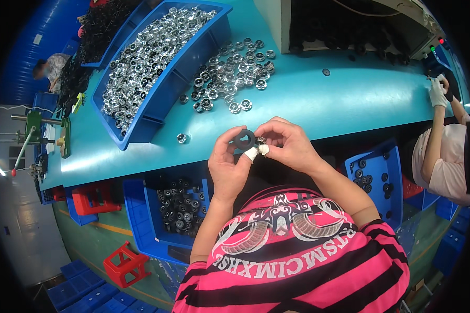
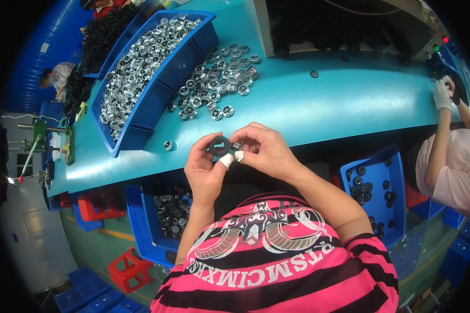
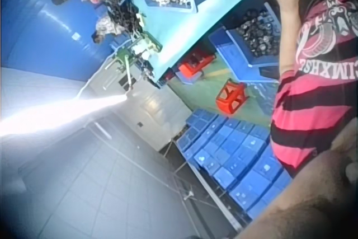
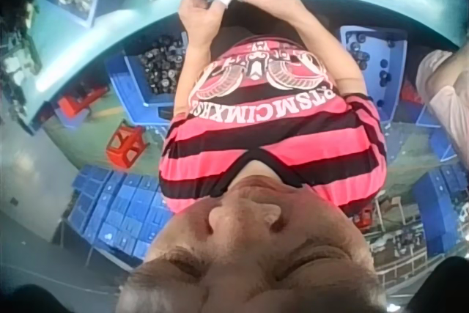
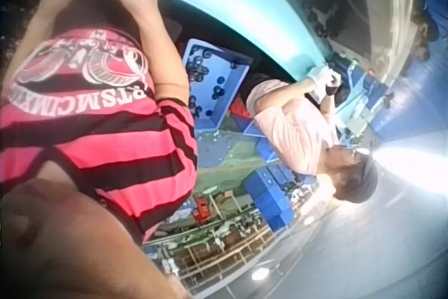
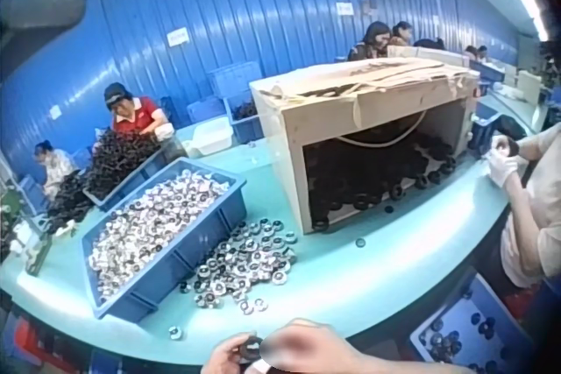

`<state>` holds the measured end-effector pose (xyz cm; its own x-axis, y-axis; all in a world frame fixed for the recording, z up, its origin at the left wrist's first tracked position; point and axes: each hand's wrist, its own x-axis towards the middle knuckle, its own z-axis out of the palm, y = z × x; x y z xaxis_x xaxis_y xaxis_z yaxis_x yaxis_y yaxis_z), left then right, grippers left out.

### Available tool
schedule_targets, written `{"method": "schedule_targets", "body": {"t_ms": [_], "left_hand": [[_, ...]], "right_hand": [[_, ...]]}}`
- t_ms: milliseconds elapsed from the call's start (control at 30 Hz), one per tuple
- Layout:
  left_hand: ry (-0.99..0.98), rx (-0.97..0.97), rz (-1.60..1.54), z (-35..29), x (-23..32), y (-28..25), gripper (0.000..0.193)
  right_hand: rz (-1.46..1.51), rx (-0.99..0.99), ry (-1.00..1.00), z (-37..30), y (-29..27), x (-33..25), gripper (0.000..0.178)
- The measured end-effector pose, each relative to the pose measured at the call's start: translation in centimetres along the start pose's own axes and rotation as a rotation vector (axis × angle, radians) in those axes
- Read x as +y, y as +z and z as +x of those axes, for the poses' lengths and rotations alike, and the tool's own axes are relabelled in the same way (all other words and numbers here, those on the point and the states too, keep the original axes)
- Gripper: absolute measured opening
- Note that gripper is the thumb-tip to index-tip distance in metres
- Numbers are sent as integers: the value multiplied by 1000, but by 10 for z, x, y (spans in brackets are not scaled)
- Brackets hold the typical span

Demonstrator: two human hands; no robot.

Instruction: Assembling small black rings with white plastic hubs at a factory workstation.

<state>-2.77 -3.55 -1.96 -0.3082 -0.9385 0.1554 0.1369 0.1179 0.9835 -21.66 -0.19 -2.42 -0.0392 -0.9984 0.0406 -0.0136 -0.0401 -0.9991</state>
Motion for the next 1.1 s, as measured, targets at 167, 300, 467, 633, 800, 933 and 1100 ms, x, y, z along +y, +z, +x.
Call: {"method": "schedule_targets", "body": {"t_ms": [167, 300, 467, 633, 800, 933, 1100], "left_hand": [[-53, -11, -134, 2, -2, -1, 55], [-72, -26, -262, 4, -2, -1, 54], [-75, -38, -261, 4, -3, -8, 56], [-116, -21, -182, 1, -1, -8, 60], [33, -67, 99, 3, 7, -5, 59], [126, -56, 410, 3, 9, -4, 57], [121, 6, 637, 4, 25, 3, 53]], "right_hand": [[1, -1, -1, -1, 1, -1, 29], [-4, -5, -11, -1, 1, -5, 29], [13, 20, -19, -1, -6, -9, 29], [212, 28, 42, 2, -12, -8, 32], [337, -22, 107, 1, -11, 1, 34], [340, -35, 120, 1, -10, 4, 33], [319, -30, 111, 2, -10, 9, 31]]}}
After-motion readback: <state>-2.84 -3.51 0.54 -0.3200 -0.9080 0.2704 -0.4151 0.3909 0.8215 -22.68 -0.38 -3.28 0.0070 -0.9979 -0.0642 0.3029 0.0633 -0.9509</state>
